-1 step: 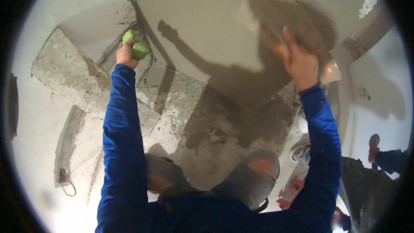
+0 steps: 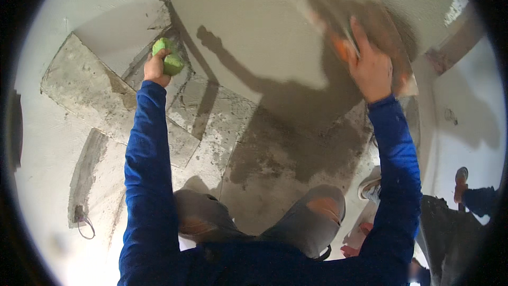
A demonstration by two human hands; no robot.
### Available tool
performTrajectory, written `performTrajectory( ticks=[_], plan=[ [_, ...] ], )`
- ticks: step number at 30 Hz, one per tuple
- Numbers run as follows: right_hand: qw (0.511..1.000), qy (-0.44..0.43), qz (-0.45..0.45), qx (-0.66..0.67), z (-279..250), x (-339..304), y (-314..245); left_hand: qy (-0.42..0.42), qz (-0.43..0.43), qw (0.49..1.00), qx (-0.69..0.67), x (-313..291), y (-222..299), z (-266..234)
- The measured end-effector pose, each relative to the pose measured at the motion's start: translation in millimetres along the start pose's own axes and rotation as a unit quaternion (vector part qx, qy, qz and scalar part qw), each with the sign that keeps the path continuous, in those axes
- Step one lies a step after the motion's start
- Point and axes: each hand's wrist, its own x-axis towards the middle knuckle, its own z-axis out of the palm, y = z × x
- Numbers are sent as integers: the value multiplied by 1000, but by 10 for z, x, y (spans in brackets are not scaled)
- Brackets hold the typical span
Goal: The person applies wet plaster to a wall corner using a trowel and a straightedge, then smooths the surface with a sponge and trowel. The person repeatedly levels and refines the plastered area to achieve a flat finish.
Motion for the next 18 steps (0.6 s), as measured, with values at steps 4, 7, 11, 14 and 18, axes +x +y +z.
performTrajectory(
  ticks=[4, 7, 11, 14, 18],
  plan=[
    [984, 50, -30, 170, 838, 821, -934, -77, -26, 995, 60, -343, -150, -431],
    [963, -178, 23, 203, 1825, 875, -1706, -98, -101, 990, -10, -786, -461, -820],
    [952, -274, -40, 132, 3027, 235, -2370, -91, -173, 981, -20, -1239, -962, -1322],
    [942, -317, -34, 104, 3597, -350, -2465, -71, -210, 975, -12, -1318, -1186, -1500],
    [924, -374, -53, 54, 3826, -1069, -2231, -72, -235, 969, -1, -1309, -1270, -1422]
  ],
)
